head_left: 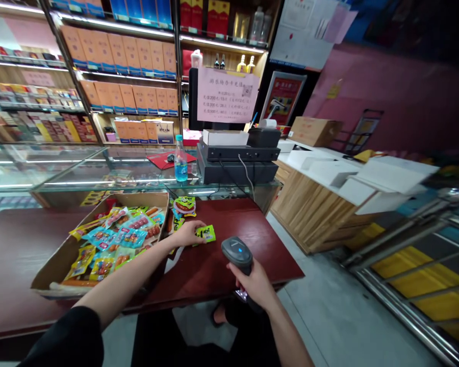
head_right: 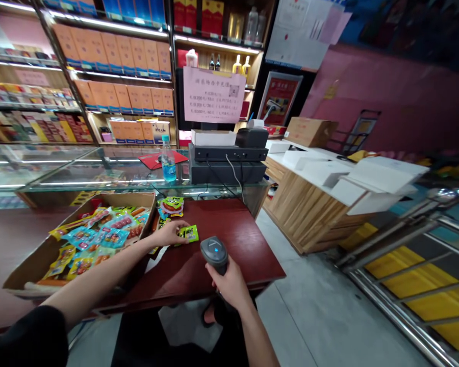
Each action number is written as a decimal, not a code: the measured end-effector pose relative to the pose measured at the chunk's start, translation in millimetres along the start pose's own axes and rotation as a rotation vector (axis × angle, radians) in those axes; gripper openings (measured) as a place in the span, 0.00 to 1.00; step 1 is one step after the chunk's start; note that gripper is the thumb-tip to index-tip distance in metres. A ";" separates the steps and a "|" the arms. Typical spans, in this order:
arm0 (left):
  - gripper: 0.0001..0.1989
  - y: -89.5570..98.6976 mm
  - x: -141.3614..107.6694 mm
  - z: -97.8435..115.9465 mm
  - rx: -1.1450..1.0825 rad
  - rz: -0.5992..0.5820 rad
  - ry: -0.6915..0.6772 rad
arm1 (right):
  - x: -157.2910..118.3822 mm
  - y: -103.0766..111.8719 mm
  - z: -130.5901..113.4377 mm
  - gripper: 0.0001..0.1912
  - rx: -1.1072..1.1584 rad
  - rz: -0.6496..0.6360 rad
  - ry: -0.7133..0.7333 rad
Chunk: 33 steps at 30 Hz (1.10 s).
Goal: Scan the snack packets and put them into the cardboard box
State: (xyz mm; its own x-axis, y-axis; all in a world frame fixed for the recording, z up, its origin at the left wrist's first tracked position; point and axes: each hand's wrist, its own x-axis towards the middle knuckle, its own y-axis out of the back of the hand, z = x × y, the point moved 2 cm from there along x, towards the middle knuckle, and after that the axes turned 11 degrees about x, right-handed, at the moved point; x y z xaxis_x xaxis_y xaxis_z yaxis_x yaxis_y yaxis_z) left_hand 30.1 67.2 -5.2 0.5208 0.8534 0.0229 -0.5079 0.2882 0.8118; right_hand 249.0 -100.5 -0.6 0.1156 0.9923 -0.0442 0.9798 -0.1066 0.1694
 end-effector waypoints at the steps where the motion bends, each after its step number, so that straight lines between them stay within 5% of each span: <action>1: 0.30 -0.8 -0.3 -3.3 -0.072 0.002 0.028 | 0.6 -1.9 0.3 0.19 0.007 -0.005 -0.005; 6: 0.33 1.4 -3.9 -9.5 -0.463 -0.057 0.156 | 2.7 -9.0 0.1 0.18 0.019 -0.019 0.000; 12: 0.34 2.7 -3.0 -9.0 -0.668 0.001 0.216 | 1.3 -13.3 -1.8 0.19 0.025 -0.046 0.006; 17: 0.21 4.8 -2.9 -7.2 -0.708 0.001 0.254 | -1.1 -14.4 -5.2 0.19 0.018 -0.053 0.008; 33: 0.18 11.6 -8.2 3.8 -0.661 -0.039 0.239 | -5.0 -15.6 -6.5 0.19 0.015 -0.060 -0.015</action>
State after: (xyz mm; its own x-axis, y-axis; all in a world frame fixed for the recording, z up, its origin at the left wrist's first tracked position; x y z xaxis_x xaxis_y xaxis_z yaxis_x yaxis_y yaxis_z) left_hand 22.5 61.9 6.3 0.4206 0.8872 -0.1896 -0.8418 0.4596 0.2832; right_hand 232.1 -103.3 3.3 0.0591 0.9959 -0.0685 0.9874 -0.0483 0.1509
